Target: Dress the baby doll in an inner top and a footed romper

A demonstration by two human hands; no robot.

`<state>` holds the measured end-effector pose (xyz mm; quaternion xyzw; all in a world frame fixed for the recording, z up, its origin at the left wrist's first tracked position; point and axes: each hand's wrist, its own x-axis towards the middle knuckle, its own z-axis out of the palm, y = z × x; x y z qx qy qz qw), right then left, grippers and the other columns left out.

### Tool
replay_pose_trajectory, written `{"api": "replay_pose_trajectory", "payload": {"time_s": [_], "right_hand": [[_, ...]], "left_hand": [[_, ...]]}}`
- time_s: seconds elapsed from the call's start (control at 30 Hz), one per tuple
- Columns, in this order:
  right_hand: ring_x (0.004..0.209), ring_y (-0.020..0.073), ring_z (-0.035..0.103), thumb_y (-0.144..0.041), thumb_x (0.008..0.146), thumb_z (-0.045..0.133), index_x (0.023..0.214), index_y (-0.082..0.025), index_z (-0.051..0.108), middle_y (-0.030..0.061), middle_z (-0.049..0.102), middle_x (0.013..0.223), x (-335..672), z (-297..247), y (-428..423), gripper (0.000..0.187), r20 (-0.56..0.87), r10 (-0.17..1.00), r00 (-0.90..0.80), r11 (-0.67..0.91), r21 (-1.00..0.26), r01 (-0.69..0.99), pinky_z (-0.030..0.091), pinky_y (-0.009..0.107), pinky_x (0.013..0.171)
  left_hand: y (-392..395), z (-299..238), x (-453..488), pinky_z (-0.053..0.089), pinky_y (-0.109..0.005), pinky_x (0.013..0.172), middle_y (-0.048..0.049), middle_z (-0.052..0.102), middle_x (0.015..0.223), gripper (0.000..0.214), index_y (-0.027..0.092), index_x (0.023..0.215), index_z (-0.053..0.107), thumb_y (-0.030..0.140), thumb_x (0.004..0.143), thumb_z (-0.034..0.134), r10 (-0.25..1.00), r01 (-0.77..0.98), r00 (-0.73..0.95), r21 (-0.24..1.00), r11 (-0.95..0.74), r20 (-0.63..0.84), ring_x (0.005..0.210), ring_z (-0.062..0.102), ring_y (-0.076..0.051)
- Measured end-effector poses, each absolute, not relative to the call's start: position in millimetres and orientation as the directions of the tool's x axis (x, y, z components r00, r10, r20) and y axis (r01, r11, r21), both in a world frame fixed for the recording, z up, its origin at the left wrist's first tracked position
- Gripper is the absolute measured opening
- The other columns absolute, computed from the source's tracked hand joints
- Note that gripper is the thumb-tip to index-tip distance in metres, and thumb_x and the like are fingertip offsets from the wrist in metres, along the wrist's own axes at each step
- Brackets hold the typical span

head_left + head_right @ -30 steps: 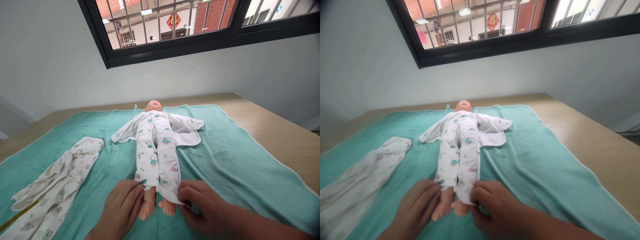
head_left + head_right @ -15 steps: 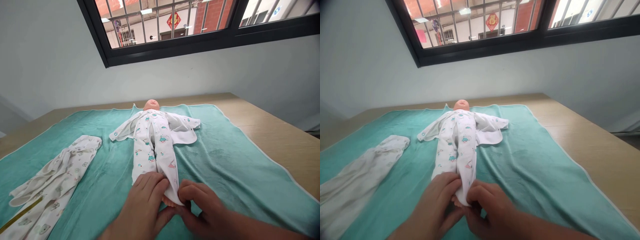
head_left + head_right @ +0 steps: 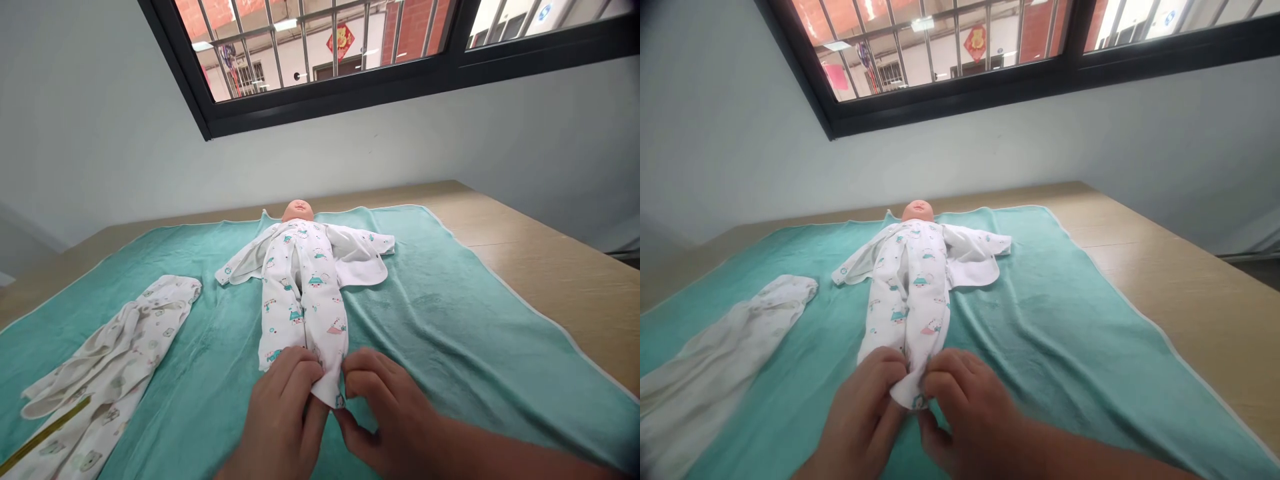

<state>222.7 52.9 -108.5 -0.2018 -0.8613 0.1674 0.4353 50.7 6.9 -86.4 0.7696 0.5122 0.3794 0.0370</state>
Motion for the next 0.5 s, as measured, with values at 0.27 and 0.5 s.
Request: {"api": "replay_pose_trajectory", "payload": {"time_s": [0.27, 0.5], "right_hand": [[0.069, 0.015, 0.051, -0.012, 0.073, 0.06, 0.086, -0.023, 0.039, -0.0002, 0.056, 0.08, 219, -123, 51, 0.027, 0.476, 0.649, -0.593, 0.723, -0.628, 0.287, 0.039, 0.027, 0.059], [0.066, 0.0138, 0.046, -0.005, 0.068, 0.052, 0.084, -0.023, 0.04, -0.0023, 0.055, 0.078, 223, -126, 53, 0.027, 0.439, 0.544, -0.715, 0.786, -0.565, 0.25, 0.033, 0.028, 0.06]], "left_hand": [[6, -91, 53, 0.046, -0.026, 0.053, 0.0008, 0.056, 0.07, 0.014, 0.024, 0.079, 0.046, 0.011, 0.082, 0.05, 0.818, 0.819, 0.194, 0.37, -0.438, 0.541, 0.063, 0.057, -0.015], [4, -100, 39, 0.052, -0.027, 0.063, -0.0038, 0.062, 0.085, 0.019, 0.022, 0.099, 0.053, 0.012, 0.084, 0.048, 0.767, 0.859, 0.272, 0.213, -0.465, 0.581, 0.074, 0.062, -0.017]]}}
